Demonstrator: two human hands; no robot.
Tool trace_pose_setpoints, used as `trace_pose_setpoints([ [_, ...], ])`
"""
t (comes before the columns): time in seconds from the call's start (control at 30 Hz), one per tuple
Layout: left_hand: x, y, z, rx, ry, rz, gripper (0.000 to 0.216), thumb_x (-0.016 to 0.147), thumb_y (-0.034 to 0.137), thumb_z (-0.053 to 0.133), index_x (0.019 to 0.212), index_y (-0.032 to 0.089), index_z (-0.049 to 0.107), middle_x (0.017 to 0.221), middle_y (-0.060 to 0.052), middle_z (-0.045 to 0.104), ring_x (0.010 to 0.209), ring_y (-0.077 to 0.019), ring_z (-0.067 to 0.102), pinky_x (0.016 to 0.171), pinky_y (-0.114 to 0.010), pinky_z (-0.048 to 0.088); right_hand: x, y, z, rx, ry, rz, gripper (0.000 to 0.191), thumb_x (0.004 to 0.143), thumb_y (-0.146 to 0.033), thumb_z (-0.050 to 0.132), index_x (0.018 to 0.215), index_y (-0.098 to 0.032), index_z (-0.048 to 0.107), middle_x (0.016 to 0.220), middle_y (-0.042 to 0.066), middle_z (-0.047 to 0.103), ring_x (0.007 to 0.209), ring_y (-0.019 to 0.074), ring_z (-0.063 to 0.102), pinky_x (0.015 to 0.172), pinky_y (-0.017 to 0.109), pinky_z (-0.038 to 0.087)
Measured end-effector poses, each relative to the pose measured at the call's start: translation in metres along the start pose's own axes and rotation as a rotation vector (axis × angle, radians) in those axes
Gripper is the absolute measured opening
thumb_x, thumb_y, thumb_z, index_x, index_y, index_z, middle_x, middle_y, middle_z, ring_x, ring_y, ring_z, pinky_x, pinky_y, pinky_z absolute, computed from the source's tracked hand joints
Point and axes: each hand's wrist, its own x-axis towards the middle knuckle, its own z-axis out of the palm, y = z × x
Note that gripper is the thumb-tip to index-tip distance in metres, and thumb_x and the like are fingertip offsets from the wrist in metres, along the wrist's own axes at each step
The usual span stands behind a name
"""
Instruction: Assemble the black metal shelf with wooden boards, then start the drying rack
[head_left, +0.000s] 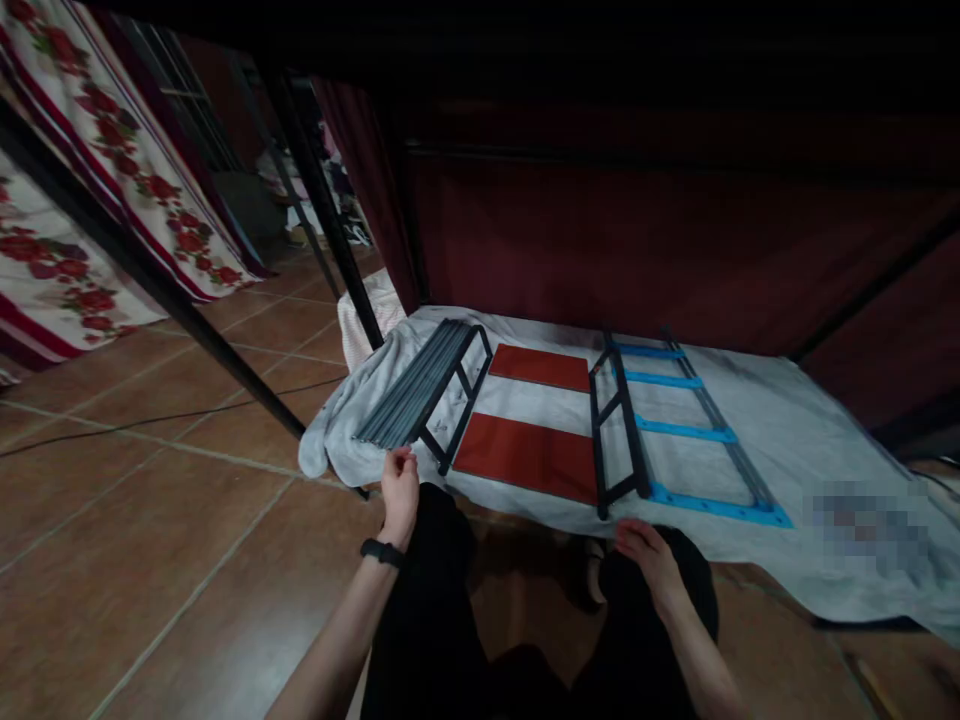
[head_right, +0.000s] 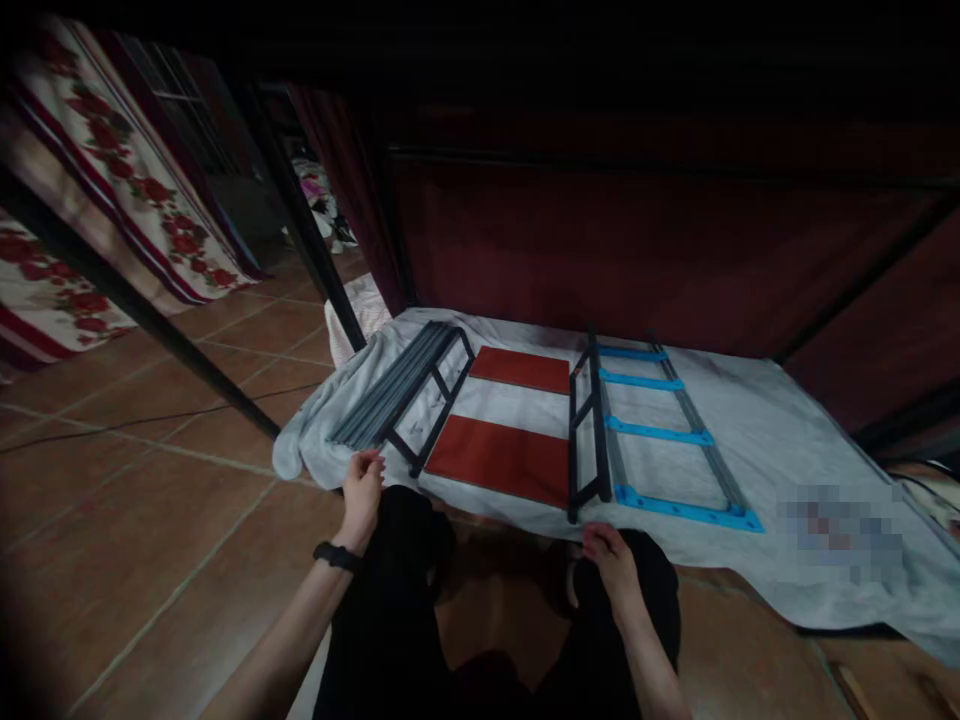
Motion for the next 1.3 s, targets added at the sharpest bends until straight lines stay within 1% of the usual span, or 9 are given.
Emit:
trace_pose_setpoints([
  [0.17, 0.041, -0.003, 0.017, -0.051, -0.068, -0.065, 0.018, 0.071, 0.016, 0.062, 0.087, 0.022, 0.061, 0.081, -0.004, 0.065, 0.086, -0.0229, 0.065, 0.081, -0.036, 0.054, -0.013, 0.008, 0.041, -0.074, -0.093, 0.002, 0.041, 0.059, -0.062, 0.086, 0.079, -0.027, 0.078, 0.082, 0.009, 0.078, 0.073, 0.0274, 0.073, 0.067, 0.041, 0.062],
  [0.27, 0.057, -0.004, 0.029, -0.119, -0.081, -0.086, 0.019, 0.069, 0.016, 0.063, 0.087, 0.021, 0.063, 0.083, -0.005, 0.067, 0.084, -0.0216, 0.065, 0.078, -0.034, 0.053, 0.0, -0.005, 0.085, -0.21, -0.221, -0.159, 0.029, 0.076, -0.055, 0.076, 0.091, -0.031, 0.081, 0.1, 0.008, 0.08, 0.093, 0.0295, 0.075, 0.086, 0.044, 0.061],
  [0.43, 0.079, -0.006, 0.043, -0.256, -0.14, -0.134, 0.019, 0.069, 0.029, 0.07, 0.083, 0.018, 0.066, 0.076, -0.005, 0.067, 0.07, -0.0171, 0.063, 0.067, -0.029, 0.05, 0.066, -0.041, 0.154, -0.346, -0.234, -0.467, 0.023, 0.08, -0.033, 0.067, 0.099, -0.033, 0.08, 0.108, 0.005, 0.078, 0.109, 0.0295, 0.07, 0.112, 0.05, 0.049],
  [0.53, 0.089, -0.014, 0.047, -0.31, -0.164, -0.173, 0.028, 0.067, 0.039, 0.075, 0.08, 0.016, 0.065, 0.071, -0.004, 0.065, 0.062, -0.0157, 0.06, 0.061, -0.029, 0.046, 0.108, -0.049, 0.185, -0.415, -0.235, -0.536, 0.025, 0.077, -0.023, 0.066, 0.097, -0.031, 0.079, 0.109, 0.006, 0.077, 0.111, 0.03, 0.068, 0.116, 0.051, 0.045],
  [0.63, 0.094, -0.022, 0.05, -0.351, -0.161, -0.194, 0.036, 0.064, 0.045, 0.08, 0.081, 0.016, 0.066, 0.069, -0.002, 0.063, 0.059, -0.0138, 0.056, 0.058, -0.027, 0.042, 0.139, -0.049, 0.207, -0.622, -0.26, -0.547, 0.027, 0.079, -0.015, 0.064, 0.096, -0.029, 0.078, 0.112, 0.008, 0.077, 0.116, 0.0292, 0.067, 0.116, 0.047, 0.044],
  [0.8, 0.087, -0.019, 0.052, -0.439, -0.264, -0.214, 0.049, 0.066, 0.06, 0.083, 0.086, 0.016, 0.071, 0.073, -0.003, 0.069, 0.066, -0.0158, 0.062, 0.062, -0.027, 0.046, 0.162, -0.052, 0.223, -0.93, -0.293, -0.521, 0.027, 0.088, -0.012, 0.056, 0.1, -0.024, 0.077, 0.112, 0.012, 0.074, 0.113, 0.0268, 0.069, 0.111, 0.041, 0.046],
  [1.0, 0.059, -0.001, 0.057, -0.682, -0.418, -0.46, 0.044, 0.077, 0.058, 0.081, 0.09, 0.016, 0.076, 0.086, -0.01, 0.079, 0.082, -0.0223, 0.074, 0.076, -0.03, 0.056, 0.166, -0.065, 0.227, -1.219, -0.404, -0.473, 0.03, 0.097, -0.014, 0.047, 0.1, -0.018, 0.077, 0.113, 0.012, 0.071, 0.106, 0.0215, 0.069, 0.105, 0.032, 0.045],
  [1.17, 0.054, 0.0, 0.069, -0.707, -0.464, -0.575, 0.04, 0.089, 0.054, 0.072, 0.084, 0.014, 0.076, 0.077, -0.01, 0.077, 0.073, -0.0181, 0.073, 0.067, -0.026, 0.054, 0.173, -0.079, 0.229, -1.322, -0.496, -0.438, 0.026, 0.097, -0.018, 0.049, 0.094, -0.02, 0.074, 0.104, 0.008, 0.07, 0.103, 0.019, 0.065, 0.098, 0.028, 0.045],
  [1.3, 0.055, -0.002, 0.074, -0.726, -0.462, -0.574, 0.041, 0.093, 0.052, 0.068, 0.081, 0.013, 0.075, 0.072, -0.008, 0.075, 0.065, -0.0144, 0.069, 0.061, -0.022, 0.051, 0.178, -0.09, 0.232, -1.322, -0.591, -0.406, 0.022, 0.096, -0.029, 0.052, 0.086, -0.021, 0.07, 0.09, 0.004, 0.068, 0.088, 0.0184, 0.063, 0.085, 0.028, 0.047],
])
